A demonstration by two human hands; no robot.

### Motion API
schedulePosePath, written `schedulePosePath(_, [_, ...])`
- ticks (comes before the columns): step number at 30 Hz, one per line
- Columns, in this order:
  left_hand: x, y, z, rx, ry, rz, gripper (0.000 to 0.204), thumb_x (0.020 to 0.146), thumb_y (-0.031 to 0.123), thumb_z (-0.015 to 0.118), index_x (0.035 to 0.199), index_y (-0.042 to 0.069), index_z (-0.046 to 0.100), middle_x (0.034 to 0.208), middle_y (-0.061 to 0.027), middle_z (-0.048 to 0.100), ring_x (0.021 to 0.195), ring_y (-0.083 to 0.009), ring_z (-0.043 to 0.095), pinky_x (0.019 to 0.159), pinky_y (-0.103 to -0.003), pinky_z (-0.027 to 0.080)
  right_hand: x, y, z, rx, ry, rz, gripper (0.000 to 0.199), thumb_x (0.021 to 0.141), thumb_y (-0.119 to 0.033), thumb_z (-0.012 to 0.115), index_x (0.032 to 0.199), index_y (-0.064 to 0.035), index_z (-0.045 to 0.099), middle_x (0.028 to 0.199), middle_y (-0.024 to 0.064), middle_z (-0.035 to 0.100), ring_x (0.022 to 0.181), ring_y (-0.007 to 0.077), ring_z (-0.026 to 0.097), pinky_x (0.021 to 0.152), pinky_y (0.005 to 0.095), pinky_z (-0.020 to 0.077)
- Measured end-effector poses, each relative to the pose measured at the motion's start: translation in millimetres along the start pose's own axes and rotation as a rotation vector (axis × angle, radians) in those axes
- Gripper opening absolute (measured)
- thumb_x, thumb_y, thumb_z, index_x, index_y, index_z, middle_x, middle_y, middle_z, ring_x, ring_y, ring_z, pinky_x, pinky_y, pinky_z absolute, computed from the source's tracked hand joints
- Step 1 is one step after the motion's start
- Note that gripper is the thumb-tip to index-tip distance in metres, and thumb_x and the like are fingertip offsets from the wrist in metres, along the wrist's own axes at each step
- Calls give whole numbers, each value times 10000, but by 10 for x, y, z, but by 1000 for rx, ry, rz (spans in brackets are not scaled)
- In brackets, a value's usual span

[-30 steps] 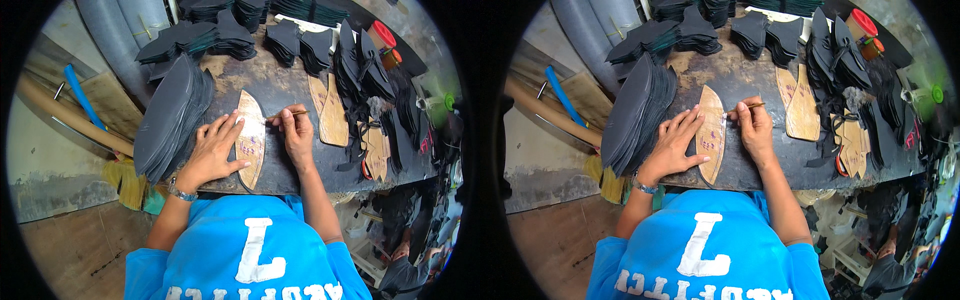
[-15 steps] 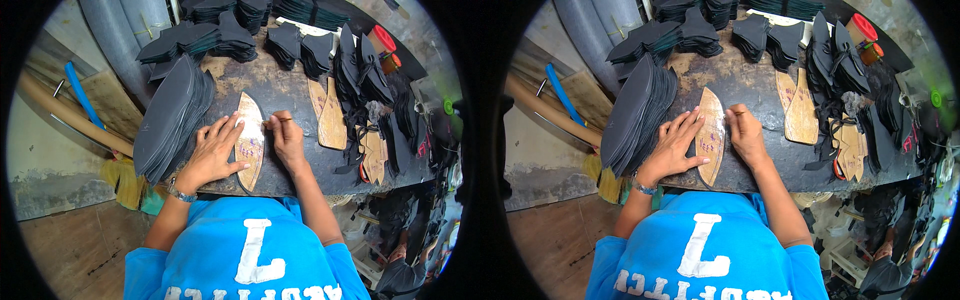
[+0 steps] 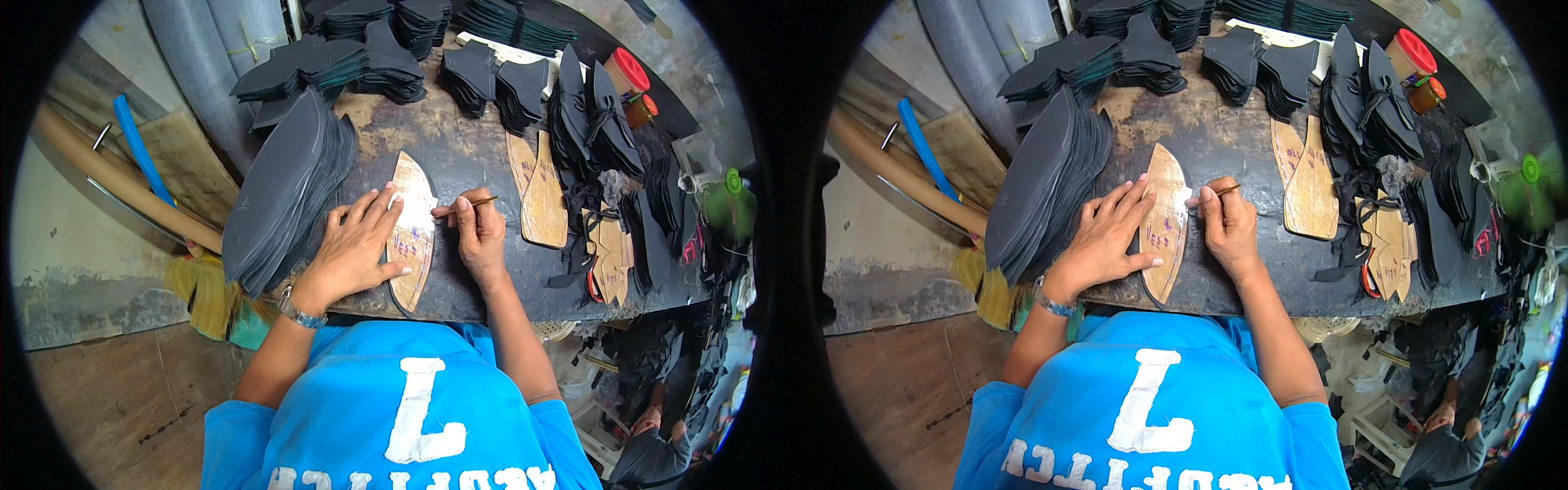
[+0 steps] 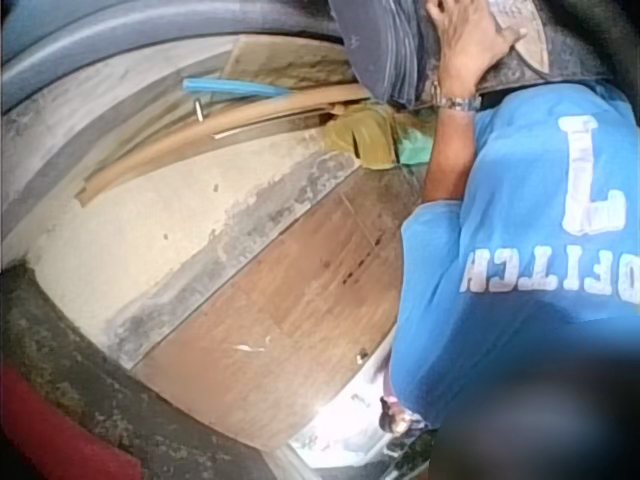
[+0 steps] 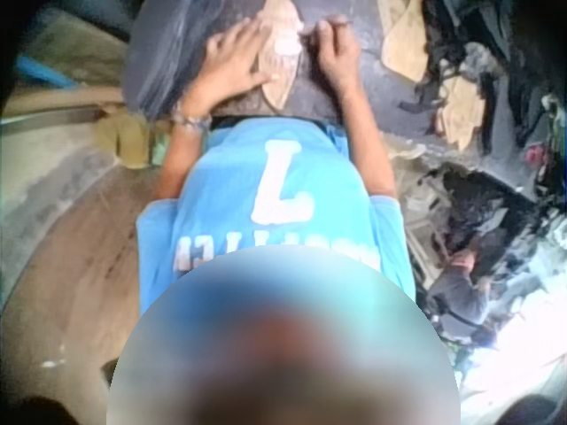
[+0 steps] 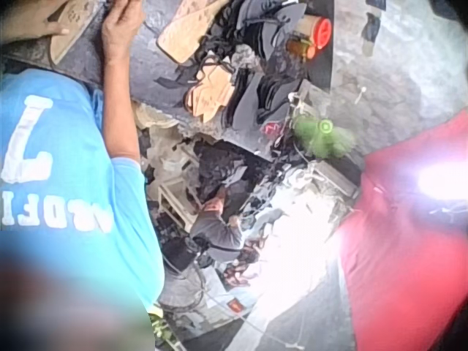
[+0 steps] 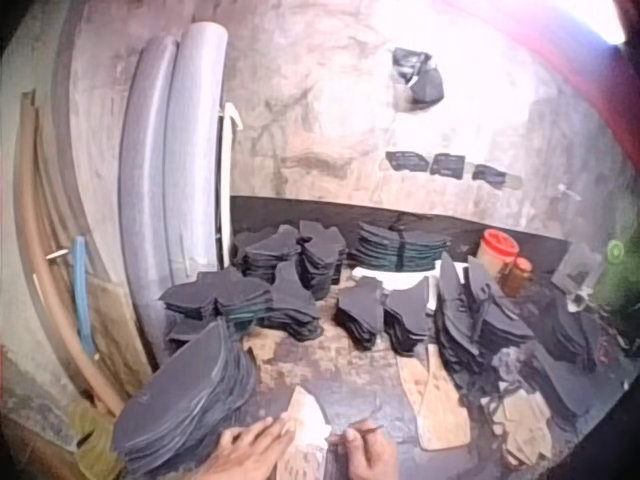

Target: The person repeatedly marks the edges of shoe insoles using a small pointed tool. They handle insoles one at a time, align them on the table, and make marks along the perimeter before stacking them.

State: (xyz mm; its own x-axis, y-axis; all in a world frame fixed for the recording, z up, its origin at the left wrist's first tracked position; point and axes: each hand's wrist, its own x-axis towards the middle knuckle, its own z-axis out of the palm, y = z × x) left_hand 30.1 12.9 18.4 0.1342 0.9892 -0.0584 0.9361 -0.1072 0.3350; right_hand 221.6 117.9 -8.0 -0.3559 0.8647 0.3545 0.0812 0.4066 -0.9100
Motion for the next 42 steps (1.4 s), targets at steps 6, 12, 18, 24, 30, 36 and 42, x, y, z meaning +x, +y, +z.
schedulePosePath(6, [3,18,-19,10,-8,0,961,814,592,667,1519,33,329,1620,-154,232,1458,-320,258,1130,-476,233,-31,-29,-48,-74,-135,12,151,995,-68,553,861,1,552,722,109,657,574,150,605,548,293,481])
schedulePosePath(12, [16,37,-32,26,-30,-16,946,818,587,666,1513,33,340,1614,-160,245,1456,-325,261,1127,-472,241,-90,-105,-29,-107,-110,-95,162,1008,-87,545,871,-1,553,725,102,671,600,135,610,580,285,495])
schedulePosePath(18, [13,40,-45,15,-16,-3,950,819,596,662,1509,25,344,1606,-173,257,1456,-330,259,1126,-484,239,-206,-225,-100,-16,-160,134,215,1050,-179,493,904,-30,549,838,109,733,623,70,557,561,237,447])
schedulePosePath(24, [-5,13,-25,-26,-2,7,944,827,603,656,1514,37,341,1608,-170,255,1458,-331,254,1133,-485,225,-332,-242,-41,-246,-200,-114,82,944,-19,607,891,-12,544,746,133,603,630,258,600,602,336,490])
schedulePosePath(30, [-17,-33,9,-34,3,27,1009,784,610,696,1525,38,320,1615,-172,237,1470,-331,231,1139,-489,211,-348,-238,-15,-229,-214,-232,53,911,13,642,905,12,590,761,134,580,646,262,599,593,331,478])
schedulePosePath(36, [-9,-31,-52,7,-81,18,1164,666,612,753,1550,37,259,1624,-197,189,1483,-346,199,1145,-490,204,-348,-215,-29,25,-120,177,185,1018,-131,556,883,-7,577,677,69,628,686,131,669,594,274,497])
schedulePosePath(42, [16,-28,-96,60,-160,8,1236,642,657,753,1568,48,204,1632,-202,154,1490,-354,179,1151,-498,190,-378,-157,-67,165,-134,214,224,1045,-212,527,901,-42,551,803,76,694,698,80,627,569,211,443])
